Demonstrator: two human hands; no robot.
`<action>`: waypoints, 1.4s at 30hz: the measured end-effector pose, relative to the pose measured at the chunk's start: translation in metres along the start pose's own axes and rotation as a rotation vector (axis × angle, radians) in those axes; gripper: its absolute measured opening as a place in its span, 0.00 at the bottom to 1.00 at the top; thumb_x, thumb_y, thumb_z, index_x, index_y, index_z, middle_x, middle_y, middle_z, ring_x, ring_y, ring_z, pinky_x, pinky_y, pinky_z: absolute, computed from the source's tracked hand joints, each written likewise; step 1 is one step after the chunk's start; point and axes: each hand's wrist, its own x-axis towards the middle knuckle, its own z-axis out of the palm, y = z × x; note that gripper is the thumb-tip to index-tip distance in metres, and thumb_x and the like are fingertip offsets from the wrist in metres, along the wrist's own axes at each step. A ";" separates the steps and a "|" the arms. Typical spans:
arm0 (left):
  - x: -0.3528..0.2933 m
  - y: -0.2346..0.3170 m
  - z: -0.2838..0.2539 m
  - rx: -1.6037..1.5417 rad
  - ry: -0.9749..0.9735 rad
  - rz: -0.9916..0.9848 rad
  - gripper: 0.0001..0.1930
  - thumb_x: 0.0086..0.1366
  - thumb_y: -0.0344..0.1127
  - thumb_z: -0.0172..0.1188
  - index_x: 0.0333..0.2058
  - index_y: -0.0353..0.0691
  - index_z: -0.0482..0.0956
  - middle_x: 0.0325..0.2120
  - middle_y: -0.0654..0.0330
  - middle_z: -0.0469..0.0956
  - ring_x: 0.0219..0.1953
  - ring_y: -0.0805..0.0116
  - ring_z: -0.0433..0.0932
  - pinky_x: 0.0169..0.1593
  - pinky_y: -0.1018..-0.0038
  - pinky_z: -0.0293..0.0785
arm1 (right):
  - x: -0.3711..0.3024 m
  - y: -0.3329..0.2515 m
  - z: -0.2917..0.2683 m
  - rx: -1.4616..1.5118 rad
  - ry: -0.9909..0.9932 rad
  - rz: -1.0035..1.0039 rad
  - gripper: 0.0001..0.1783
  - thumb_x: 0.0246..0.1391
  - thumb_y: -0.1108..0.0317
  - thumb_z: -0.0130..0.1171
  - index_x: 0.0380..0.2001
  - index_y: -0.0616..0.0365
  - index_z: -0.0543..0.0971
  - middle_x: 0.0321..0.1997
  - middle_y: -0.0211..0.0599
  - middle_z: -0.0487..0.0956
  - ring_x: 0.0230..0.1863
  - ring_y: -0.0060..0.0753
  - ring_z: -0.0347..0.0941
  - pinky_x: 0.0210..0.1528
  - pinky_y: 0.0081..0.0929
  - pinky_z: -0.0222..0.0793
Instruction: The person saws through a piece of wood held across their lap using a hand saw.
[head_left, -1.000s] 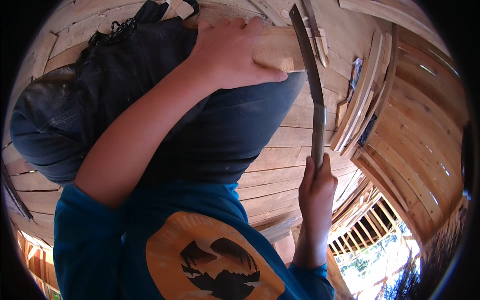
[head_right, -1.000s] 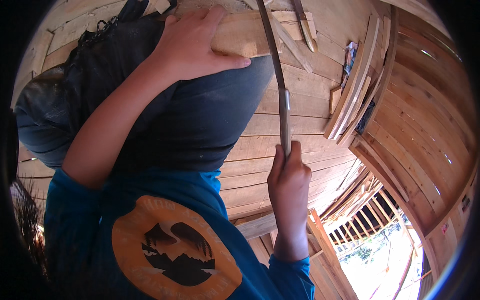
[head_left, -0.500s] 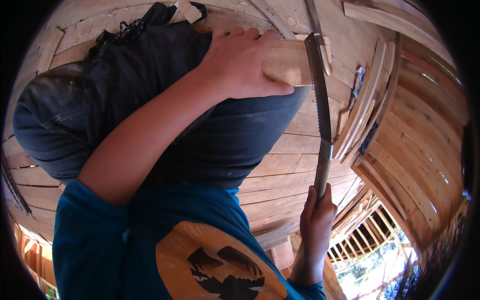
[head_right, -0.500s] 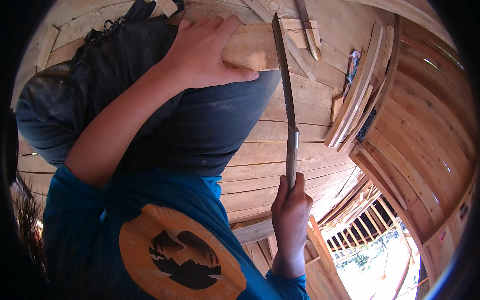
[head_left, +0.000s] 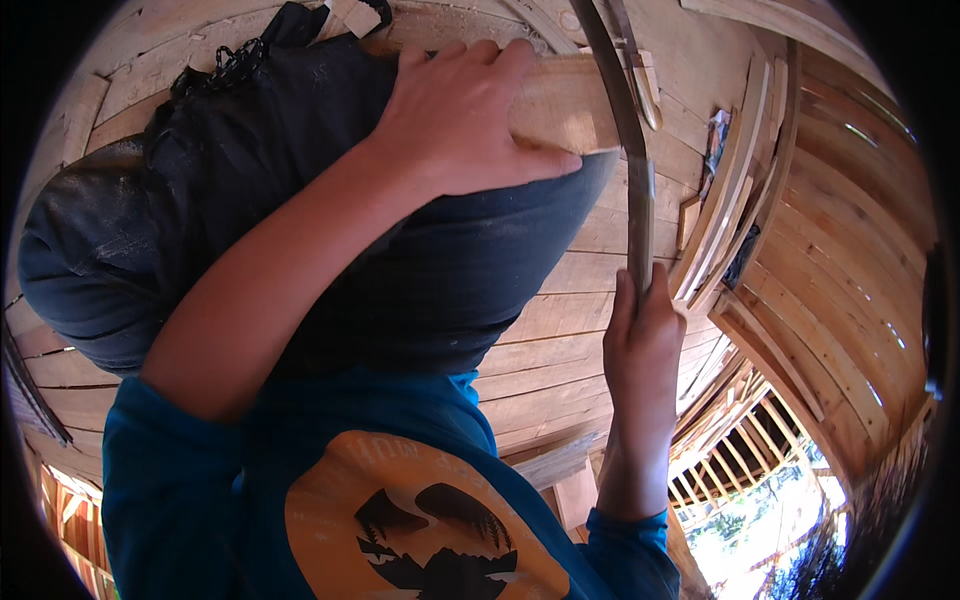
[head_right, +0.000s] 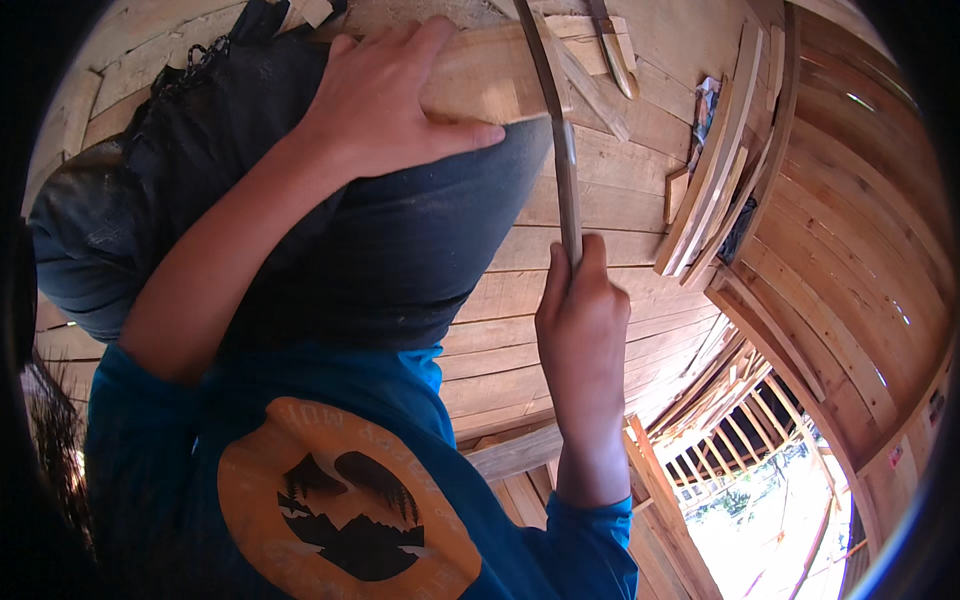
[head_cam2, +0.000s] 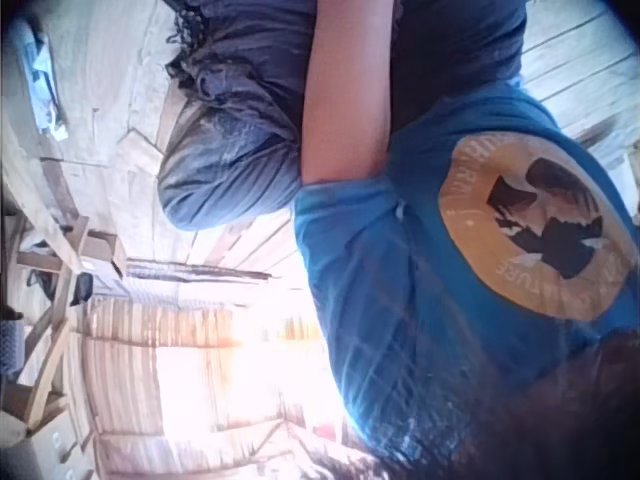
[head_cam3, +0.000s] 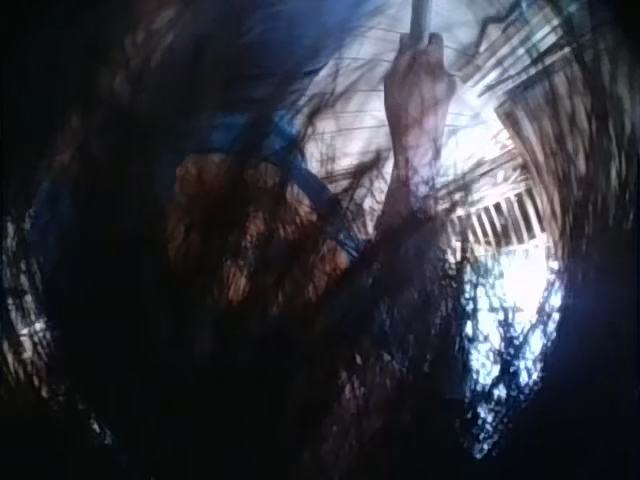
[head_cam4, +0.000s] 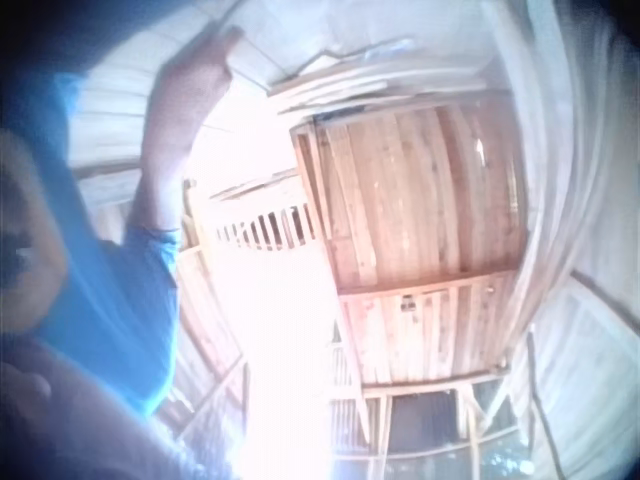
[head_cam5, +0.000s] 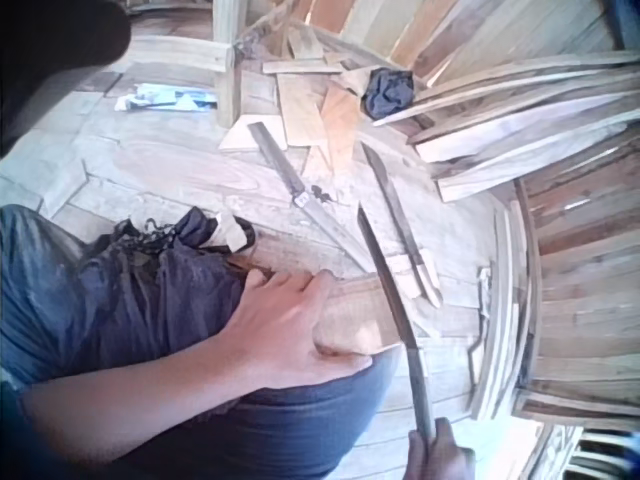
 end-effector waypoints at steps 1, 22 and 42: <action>0.001 -0.005 -0.001 -0.003 0.003 -0.038 0.47 0.45 0.68 0.69 0.56 0.40 0.70 0.45 0.51 0.78 0.52 0.52 0.76 0.53 0.53 0.63 | 0.014 -0.006 0.001 -0.052 0.000 -0.041 0.11 0.67 0.68 0.51 0.41 0.68 0.72 0.14 0.51 0.71 0.17 0.54 0.74 0.18 0.41 0.64; -0.003 0.003 -0.012 -0.036 -0.053 -0.022 0.45 0.42 0.68 0.70 0.52 0.42 0.73 0.42 0.52 0.80 0.50 0.54 0.77 0.52 0.53 0.63 | 0.006 -0.007 0.004 -0.037 0.033 -0.048 0.07 0.66 0.70 0.51 0.36 0.63 0.70 0.13 0.53 0.72 0.18 0.59 0.74 0.15 0.46 0.61; 0.000 0.002 0.000 -0.024 0.038 -0.065 0.48 0.41 0.72 0.68 0.53 0.39 0.74 0.43 0.48 0.80 0.49 0.49 0.79 0.54 0.48 0.64 | 0.007 -0.005 0.006 -0.055 0.033 -0.028 0.12 0.67 0.67 0.50 0.43 0.68 0.73 0.15 0.52 0.72 0.17 0.51 0.75 0.19 0.40 0.65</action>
